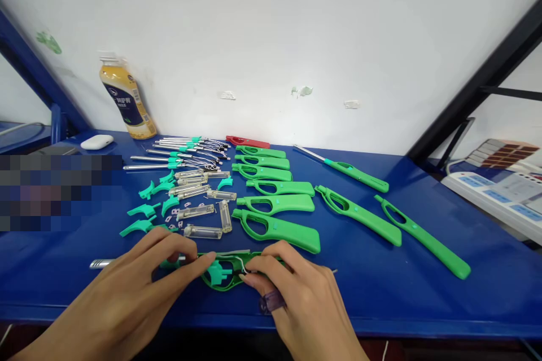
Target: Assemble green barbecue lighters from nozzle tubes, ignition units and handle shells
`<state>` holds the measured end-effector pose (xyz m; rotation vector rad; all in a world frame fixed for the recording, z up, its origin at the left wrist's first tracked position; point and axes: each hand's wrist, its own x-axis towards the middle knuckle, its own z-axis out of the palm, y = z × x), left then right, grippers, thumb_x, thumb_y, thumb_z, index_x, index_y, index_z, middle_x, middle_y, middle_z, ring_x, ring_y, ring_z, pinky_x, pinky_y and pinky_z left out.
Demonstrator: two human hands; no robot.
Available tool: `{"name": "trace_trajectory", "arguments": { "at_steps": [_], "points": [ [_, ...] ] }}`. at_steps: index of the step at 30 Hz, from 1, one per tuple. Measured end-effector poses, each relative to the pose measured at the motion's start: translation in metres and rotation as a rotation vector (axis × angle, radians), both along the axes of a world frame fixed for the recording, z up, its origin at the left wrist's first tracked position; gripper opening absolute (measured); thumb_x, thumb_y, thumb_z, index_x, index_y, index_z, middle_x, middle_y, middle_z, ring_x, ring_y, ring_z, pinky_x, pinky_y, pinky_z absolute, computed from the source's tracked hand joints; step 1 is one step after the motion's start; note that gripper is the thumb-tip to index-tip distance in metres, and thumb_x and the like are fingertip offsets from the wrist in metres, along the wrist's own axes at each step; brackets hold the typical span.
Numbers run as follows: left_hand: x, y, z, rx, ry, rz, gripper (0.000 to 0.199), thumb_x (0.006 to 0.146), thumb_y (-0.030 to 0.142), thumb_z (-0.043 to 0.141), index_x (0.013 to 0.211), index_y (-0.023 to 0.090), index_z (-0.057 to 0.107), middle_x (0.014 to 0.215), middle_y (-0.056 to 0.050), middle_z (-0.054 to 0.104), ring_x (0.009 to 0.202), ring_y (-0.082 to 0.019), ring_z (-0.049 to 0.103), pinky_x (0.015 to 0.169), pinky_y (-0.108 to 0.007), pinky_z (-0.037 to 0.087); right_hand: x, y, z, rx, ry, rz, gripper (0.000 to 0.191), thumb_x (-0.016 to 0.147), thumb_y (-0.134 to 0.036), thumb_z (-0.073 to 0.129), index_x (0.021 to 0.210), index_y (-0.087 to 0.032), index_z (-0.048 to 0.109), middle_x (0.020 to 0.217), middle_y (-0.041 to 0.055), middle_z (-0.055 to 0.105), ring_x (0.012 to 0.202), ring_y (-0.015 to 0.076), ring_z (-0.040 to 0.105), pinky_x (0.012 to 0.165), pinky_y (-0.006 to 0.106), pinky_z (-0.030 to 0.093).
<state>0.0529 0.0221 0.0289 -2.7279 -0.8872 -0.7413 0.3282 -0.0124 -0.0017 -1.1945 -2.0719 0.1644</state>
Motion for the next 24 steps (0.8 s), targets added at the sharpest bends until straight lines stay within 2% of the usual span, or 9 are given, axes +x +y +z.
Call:
{"name": "trace_trajectory", "arguments": {
  "at_steps": [3, 9, 12, 14, 16, 19, 24],
  "points": [
    [0.007, -0.003, -0.003, 0.005, 0.014, -0.001, 0.05, 0.097, -0.008, 0.044, 0.133, 0.016, 0.07, 0.106, -0.008, 0.071, 0.092, -0.021, 0.066, 0.073, -0.027, 0.064, 0.002, 0.0, 0.0, 0.001, -0.001, 0.013, 0.008, 0.113, -0.029, 0.067, 0.117, -0.035, 0.072, 0.107, -0.006, 0.074, 0.082, 0.008, 0.077, 0.078, 0.018, 0.059],
    [0.007, -0.005, -0.01, 0.018, 0.052, 0.005, 0.053, 0.096, -0.005, 0.045, 0.139, 0.015, 0.069, 0.113, -0.011, 0.073, 0.097, -0.024, 0.071, 0.081, -0.036, 0.068, 0.003, -0.002, -0.001, -0.006, 0.0, 0.011, 0.013, 0.112, -0.026, 0.068, 0.12, -0.035, 0.072, 0.109, -0.0063, 0.075, 0.086, 0.0079, 0.077, 0.082, 0.017, 0.06],
    [0.004, -0.005, -0.014, -0.008, 0.059, -0.013, 0.063, 0.096, -0.006, 0.046, 0.152, 0.016, 0.061, 0.117, -0.009, 0.075, 0.106, -0.023, 0.072, 0.091, -0.036, 0.068, 0.003, -0.003, -0.001, 0.001, -0.011, 0.007, 0.014, 0.112, -0.023, 0.067, 0.119, -0.034, 0.073, 0.11, -0.0056, 0.075, 0.086, 0.008, 0.077, 0.08, 0.017, 0.059],
    [0.003, -0.006, -0.016, -0.011, 0.05, -0.013, 0.063, 0.096, -0.005, 0.046, 0.153, 0.018, 0.06, 0.119, -0.009, 0.076, 0.11, -0.024, 0.072, 0.097, -0.038, 0.066, 0.003, -0.004, -0.002, 0.013, -0.015, -0.001, 0.018, 0.112, -0.02, 0.065, 0.12, -0.033, 0.073, 0.111, -0.0049, 0.076, 0.087, 0.0082, 0.078, 0.077, 0.017, 0.058],
    [0.004, -0.006, -0.018, 0.001, 0.02, -0.006, 0.057, 0.096, -0.004, 0.047, 0.146, 0.018, 0.065, 0.116, -0.008, 0.077, 0.107, -0.025, 0.073, 0.094, -0.039, 0.066, 0.004, -0.004, -0.003, 0.02, -0.014, -0.01, 0.023, 0.111, -0.015, 0.063, 0.121, -0.033, 0.072, 0.112, -0.0048, 0.075, 0.088, 0.008, 0.078, 0.077, 0.018, 0.057],
    [0.008, -0.007, -0.017, 0.016, -0.042, 0.026, 0.046, 0.099, -0.003, 0.047, 0.134, 0.016, 0.069, 0.106, -0.007, 0.076, 0.096, -0.025, 0.072, 0.08, -0.037, 0.066, 0.004, -0.003, -0.004, 0.009, -0.012, -0.012, 0.028, 0.109, -0.011, 0.061, 0.122, -0.034, 0.07, 0.112, -0.006, 0.075, 0.091, 0.0074, 0.078, 0.076, 0.018, 0.056],
    [0.014, -0.004, -0.016, -0.064, -0.116, 0.005, 0.038, 0.103, -0.004, 0.047, 0.124, 0.019, 0.07, 0.095, -0.004, 0.071, 0.082, -0.021, 0.066, 0.07, -0.034, 0.061, 0.006, -0.003, -0.003, -0.011, 0.005, 0.004, 0.031, 0.107, -0.009, 0.064, 0.122, -0.035, 0.069, 0.112, -0.0082, 0.076, 0.091, 0.0057, 0.078, 0.077, 0.015, 0.056]
  ]
}}
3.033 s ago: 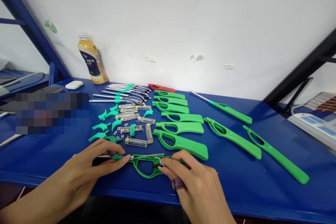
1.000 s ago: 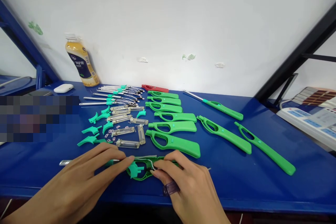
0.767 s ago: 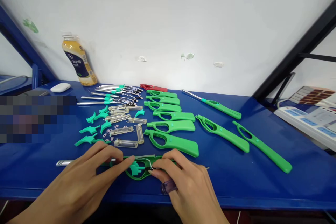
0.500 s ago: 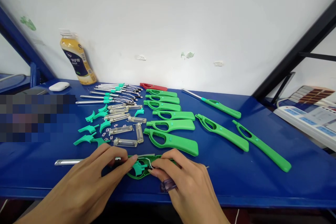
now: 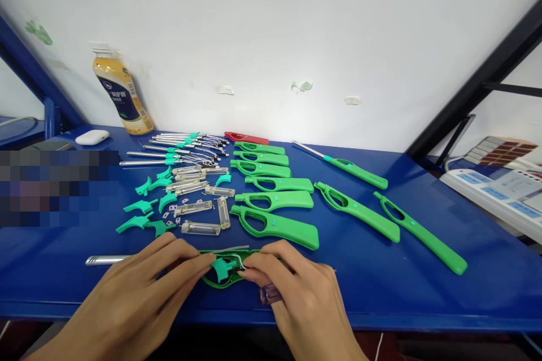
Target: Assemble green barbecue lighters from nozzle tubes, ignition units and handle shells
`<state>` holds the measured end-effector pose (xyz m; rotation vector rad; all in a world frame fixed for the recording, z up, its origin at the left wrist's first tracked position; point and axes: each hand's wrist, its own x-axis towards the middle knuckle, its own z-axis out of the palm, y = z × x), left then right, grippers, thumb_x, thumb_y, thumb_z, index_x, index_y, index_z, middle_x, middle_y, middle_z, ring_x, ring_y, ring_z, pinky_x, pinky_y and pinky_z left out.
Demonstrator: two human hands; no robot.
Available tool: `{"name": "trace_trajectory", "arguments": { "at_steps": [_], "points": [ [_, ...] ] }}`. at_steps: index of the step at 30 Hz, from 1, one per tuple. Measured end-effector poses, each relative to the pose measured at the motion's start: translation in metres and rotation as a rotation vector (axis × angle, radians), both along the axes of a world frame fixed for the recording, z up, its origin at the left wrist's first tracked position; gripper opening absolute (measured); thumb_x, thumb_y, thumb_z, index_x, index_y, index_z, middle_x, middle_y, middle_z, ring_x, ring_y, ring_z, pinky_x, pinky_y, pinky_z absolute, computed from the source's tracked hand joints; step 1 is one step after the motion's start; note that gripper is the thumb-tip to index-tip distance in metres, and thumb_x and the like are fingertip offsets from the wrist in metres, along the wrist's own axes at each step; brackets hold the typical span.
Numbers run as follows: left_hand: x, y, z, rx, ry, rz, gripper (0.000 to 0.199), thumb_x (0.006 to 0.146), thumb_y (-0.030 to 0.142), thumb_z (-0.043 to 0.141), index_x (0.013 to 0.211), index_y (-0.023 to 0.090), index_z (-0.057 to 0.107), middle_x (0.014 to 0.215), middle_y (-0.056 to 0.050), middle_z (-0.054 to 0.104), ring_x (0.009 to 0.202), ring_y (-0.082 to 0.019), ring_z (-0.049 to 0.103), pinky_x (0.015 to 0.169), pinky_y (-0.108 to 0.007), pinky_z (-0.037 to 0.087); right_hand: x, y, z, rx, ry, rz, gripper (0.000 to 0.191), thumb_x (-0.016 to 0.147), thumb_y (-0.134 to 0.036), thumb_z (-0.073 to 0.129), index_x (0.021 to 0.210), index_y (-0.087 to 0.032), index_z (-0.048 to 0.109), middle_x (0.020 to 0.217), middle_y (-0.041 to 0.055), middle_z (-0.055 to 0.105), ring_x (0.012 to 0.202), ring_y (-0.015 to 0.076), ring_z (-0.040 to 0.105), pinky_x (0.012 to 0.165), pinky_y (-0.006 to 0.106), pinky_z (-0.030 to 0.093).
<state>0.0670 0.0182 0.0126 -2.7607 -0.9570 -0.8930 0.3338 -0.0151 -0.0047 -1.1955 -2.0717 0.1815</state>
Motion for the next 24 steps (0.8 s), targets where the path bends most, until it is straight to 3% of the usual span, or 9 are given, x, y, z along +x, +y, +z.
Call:
{"name": "trace_trajectory", "arguments": {
  "at_steps": [11, 16, 24],
  "points": [
    [0.0088, 0.0062, -0.007, -0.079, -0.17, -0.076, 0.018, 0.111, 0.006, 0.055, 0.114, 0.02, 0.066, 0.093, -0.003, 0.069, 0.082, -0.018, 0.059, 0.069, -0.03, 0.055, -0.0039, 0.0028, 0.008, 0.055, 0.149, 0.095, 0.033, 0.1, 0.001, 0.065, 0.114, -0.028, 0.072, 0.105, -0.0078, 0.081, 0.092, 0.007, 0.08, 0.087, 0.01, 0.061],
    [0.0067, 0.0086, -0.0074, -0.075, -0.162, -0.089, 0.025, 0.108, -0.001, 0.055, 0.116, 0.019, 0.067, 0.095, -0.003, 0.069, 0.083, -0.018, 0.058, 0.07, -0.031, 0.054, -0.0054, 0.0048, 0.0079, 0.038, 0.17, 0.09, 0.032, 0.099, 0.001, 0.068, 0.113, -0.028, 0.071, 0.102, -0.0085, 0.08, 0.089, 0.0066, 0.078, 0.085, 0.01, 0.061],
    [0.0067, 0.0084, -0.0099, -0.069, -0.142, -0.082, 0.03, 0.105, -0.006, 0.056, 0.118, 0.018, 0.067, 0.096, -0.004, 0.068, 0.086, -0.02, 0.056, 0.074, -0.034, 0.056, -0.0014, 0.004, 0.0033, -0.001, 0.095, -0.009, 0.019, 0.104, -0.015, 0.076, 0.114, -0.031, 0.071, 0.111, -0.005, 0.076, 0.093, 0.0076, 0.079, 0.085, 0.012, 0.058]
  ]
}}
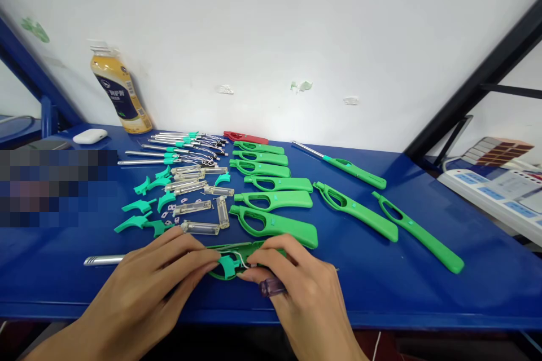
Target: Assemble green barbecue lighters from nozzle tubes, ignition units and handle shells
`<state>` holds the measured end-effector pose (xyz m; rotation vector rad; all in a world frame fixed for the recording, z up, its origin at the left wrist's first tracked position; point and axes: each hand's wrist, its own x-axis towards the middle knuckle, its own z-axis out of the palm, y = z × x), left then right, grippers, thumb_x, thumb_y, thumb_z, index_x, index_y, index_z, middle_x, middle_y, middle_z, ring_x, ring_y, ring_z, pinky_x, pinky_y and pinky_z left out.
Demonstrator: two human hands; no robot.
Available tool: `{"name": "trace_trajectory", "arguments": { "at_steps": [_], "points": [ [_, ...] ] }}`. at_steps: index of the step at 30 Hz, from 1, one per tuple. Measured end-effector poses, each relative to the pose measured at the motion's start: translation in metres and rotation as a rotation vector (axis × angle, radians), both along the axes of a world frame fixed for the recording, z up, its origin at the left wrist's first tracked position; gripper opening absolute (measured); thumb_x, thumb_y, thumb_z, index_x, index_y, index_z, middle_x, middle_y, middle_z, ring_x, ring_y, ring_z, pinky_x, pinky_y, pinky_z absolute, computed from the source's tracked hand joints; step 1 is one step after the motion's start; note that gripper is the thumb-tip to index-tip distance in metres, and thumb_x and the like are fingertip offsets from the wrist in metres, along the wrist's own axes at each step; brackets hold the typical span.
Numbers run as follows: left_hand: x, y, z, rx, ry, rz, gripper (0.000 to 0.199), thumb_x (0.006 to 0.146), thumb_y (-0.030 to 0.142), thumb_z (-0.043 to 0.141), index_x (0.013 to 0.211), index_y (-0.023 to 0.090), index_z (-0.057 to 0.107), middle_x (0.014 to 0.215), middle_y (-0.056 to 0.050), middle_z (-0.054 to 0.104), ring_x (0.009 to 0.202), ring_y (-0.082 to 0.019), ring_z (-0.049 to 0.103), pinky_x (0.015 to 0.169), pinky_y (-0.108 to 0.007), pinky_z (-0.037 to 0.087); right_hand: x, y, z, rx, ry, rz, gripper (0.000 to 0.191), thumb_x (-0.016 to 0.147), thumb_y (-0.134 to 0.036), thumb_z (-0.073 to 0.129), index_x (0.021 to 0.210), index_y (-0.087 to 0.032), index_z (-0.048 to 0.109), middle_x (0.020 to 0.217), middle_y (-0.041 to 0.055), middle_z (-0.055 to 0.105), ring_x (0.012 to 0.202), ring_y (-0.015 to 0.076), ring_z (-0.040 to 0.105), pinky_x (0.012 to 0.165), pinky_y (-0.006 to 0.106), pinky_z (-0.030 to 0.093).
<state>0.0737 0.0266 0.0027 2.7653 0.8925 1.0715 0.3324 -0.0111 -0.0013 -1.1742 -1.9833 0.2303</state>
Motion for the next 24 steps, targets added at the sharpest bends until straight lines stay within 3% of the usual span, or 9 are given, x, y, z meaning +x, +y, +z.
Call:
{"name": "trace_trajectory", "arguments": {
  "at_steps": [9, 24],
  "points": [
    [0.0029, 0.0019, 0.0028, 0.039, -0.006, 0.018, 0.036, 0.101, -0.009, 0.053, 0.118, 0.019, 0.067, 0.098, -0.002, 0.069, 0.085, -0.02, 0.056, 0.07, -0.032, 0.053, 0.0011, -0.0019, 0.0048, -0.052, 0.029, 0.085, 0.033, 0.1, -0.003, 0.073, 0.116, -0.033, 0.073, 0.103, -0.0108, 0.079, 0.089, 0.0051, 0.078, 0.083, 0.009, 0.057],
    [-0.0033, -0.0053, 0.0048, 0.034, -0.02, 0.015, 0.041, 0.105, -0.006, 0.053, 0.131, 0.019, 0.072, 0.111, -0.005, 0.071, 0.092, -0.018, 0.057, 0.076, -0.03, 0.054, -0.002, -0.0023, 0.0053, -0.042, 0.064, 0.083, 0.025, 0.102, -0.01, 0.077, 0.113, -0.032, 0.072, 0.102, -0.0123, 0.079, 0.086, 0.0041, 0.077, 0.081, 0.009, 0.055]
  ]
}}
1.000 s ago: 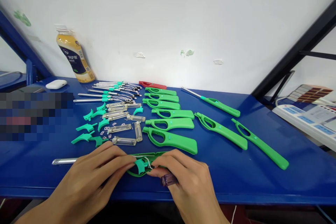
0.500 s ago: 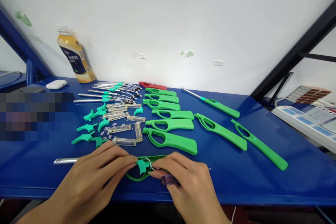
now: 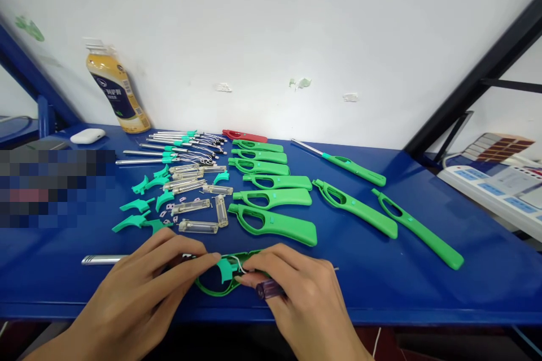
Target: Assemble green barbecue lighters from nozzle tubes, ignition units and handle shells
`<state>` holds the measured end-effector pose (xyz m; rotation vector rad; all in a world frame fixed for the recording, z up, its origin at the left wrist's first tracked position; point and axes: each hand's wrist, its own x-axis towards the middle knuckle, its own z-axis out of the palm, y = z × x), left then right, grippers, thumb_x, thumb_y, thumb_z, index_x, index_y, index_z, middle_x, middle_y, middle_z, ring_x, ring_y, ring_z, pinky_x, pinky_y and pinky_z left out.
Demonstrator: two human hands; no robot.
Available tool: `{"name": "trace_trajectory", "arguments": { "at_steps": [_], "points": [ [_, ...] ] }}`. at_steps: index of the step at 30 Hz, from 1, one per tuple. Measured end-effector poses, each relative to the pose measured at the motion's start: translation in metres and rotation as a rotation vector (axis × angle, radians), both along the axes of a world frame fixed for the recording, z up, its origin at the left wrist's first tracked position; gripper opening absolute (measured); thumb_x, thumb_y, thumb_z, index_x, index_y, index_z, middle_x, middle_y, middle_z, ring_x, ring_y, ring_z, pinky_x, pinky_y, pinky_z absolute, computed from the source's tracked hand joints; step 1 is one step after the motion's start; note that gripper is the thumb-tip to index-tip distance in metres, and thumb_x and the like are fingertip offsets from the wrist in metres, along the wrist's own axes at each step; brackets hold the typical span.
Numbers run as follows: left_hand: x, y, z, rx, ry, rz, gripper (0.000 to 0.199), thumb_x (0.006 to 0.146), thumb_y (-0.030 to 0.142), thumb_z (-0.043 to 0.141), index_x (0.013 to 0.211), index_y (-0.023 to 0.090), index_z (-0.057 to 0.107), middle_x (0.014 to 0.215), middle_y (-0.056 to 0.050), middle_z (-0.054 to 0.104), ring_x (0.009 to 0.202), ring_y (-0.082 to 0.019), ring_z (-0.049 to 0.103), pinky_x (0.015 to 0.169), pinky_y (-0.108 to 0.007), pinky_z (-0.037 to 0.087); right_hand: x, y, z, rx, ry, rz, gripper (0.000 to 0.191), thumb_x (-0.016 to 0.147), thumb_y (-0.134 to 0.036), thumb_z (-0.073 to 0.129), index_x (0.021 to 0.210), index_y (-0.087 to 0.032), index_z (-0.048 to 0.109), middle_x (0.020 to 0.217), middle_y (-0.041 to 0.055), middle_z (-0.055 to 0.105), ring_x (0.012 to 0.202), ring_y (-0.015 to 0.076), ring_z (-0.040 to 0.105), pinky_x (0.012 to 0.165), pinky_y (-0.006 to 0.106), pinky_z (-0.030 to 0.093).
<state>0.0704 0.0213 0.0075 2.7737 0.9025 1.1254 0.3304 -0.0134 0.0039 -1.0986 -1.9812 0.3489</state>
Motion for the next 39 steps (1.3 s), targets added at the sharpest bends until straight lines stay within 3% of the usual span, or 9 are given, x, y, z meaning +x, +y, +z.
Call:
{"name": "trace_trajectory", "arguments": {
  "at_steps": [9, 21, 39],
  "points": [
    [0.0, 0.0, -0.003, -0.029, 0.01, 0.006, 0.036, 0.108, -0.001, 0.053, 0.131, 0.019, 0.073, 0.109, -0.005, 0.07, 0.092, -0.018, 0.056, 0.073, -0.03, 0.054, 0.001, 0.0, 0.0, -0.008, -0.008, 0.0, 0.028, 0.103, -0.007, 0.073, 0.116, -0.032, 0.072, 0.103, -0.012, 0.079, 0.088, 0.0043, 0.077, 0.083, 0.009, 0.056],
    [-0.009, -0.001, -0.016, -0.005, 0.07, 0.002, 0.05, 0.104, -0.008, 0.051, 0.142, 0.02, 0.069, 0.118, -0.007, 0.07, 0.095, -0.019, 0.056, 0.077, -0.032, 0.054, 0.001, -0.001, 0.001, -0.005, -0.035, -0.019, 0.03, 0.103, -0.004, 0.069, 0.115, -0.032, 0.072, 0.103, -0.0136, 0.08, 0.088, 0.0022, 0.077, 0.083, 0.007, 0.053],
    [-0.002, -0.002, -0.006, 0.027, 0.051, 0.018, 0.048, 0.101, -0.011, 0.051, 0.134, 0.017, 0.072, 0.111, -0.006, 0.069, 0.095, -0.018, 0.056, 0.075, -0.029, 0.054, 0.0, -0.002, 0.002, -0.028, -0.036, -0.025, 0.028, 0.104, -0.007, 0.069, 0.115, -0.033, 0.073, 0.104, -0.0121, 0.079, 0.087, 0.0051, 0.077, 0.08, 0.014, 0.055]
  ]
}}
